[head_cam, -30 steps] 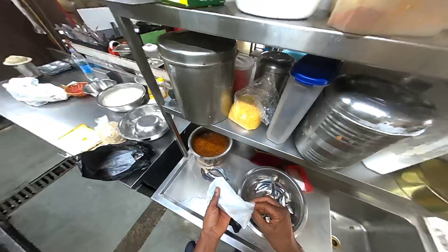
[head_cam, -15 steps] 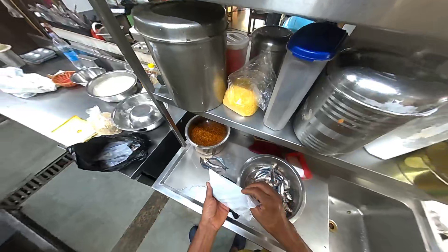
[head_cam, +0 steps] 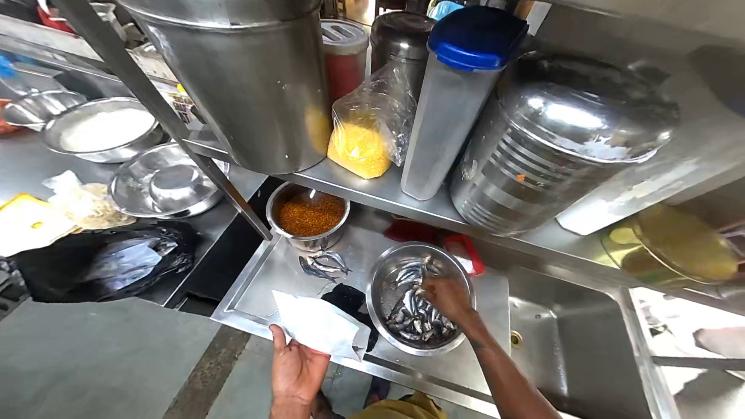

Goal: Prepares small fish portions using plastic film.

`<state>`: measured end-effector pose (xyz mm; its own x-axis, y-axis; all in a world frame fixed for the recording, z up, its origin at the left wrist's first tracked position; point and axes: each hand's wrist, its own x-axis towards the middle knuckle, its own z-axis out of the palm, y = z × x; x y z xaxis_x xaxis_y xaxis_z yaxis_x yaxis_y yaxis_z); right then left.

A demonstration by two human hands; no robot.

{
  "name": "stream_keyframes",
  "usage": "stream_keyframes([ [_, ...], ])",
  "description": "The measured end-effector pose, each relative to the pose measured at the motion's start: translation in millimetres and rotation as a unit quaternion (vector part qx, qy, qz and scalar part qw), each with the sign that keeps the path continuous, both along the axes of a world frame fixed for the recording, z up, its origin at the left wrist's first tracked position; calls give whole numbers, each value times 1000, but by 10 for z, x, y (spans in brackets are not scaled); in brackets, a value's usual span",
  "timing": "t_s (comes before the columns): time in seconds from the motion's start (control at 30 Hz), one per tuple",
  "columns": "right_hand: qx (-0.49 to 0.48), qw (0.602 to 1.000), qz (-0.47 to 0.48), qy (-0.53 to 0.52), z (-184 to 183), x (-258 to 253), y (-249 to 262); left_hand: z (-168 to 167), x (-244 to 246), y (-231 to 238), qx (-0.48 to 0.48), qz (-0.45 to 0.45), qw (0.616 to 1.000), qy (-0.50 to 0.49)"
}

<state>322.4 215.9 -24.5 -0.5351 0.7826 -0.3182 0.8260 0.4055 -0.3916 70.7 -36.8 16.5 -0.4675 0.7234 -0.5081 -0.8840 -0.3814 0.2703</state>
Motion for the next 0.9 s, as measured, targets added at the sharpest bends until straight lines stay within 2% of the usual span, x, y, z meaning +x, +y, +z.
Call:
stream_keyframes([
  [0.13, -74, 990, 18, -121, -365, -200, -101, 101, -33, -47, 10, 10, 1000, 13],
  [0.33, -23, 979, -36, -198, -730, -618, -366, 147, -96, -93, 27, 23, 999, 25],
  [0.47, -32, 979, -73, -187, -951, -830, -377, 125, -82, -123, 14, 29, 999, 33],
  [0.57, -3, 986, -51, -158, -969, -863, -355, 99, -64, -152, 12, 28, 999, 29],
  [0.7, 13, 997, -26, -71, -1016, -752, -330, 62, -80, -187, -1, 26, 999, 30],
  [0.8, -73, 990, -88, 77, -825, -609, -336, 71, -79, -170, -25, 27, 999, 35],
  [0.87, -150, 955, -134, 220, -649, -516, -391, 59, -101, -170, -27, 32, 999, 31],
  [0.9, -209, 917, -157, 300, -528, -458, -422, 47, -110, -159, -26, 33, 999, 29],
])
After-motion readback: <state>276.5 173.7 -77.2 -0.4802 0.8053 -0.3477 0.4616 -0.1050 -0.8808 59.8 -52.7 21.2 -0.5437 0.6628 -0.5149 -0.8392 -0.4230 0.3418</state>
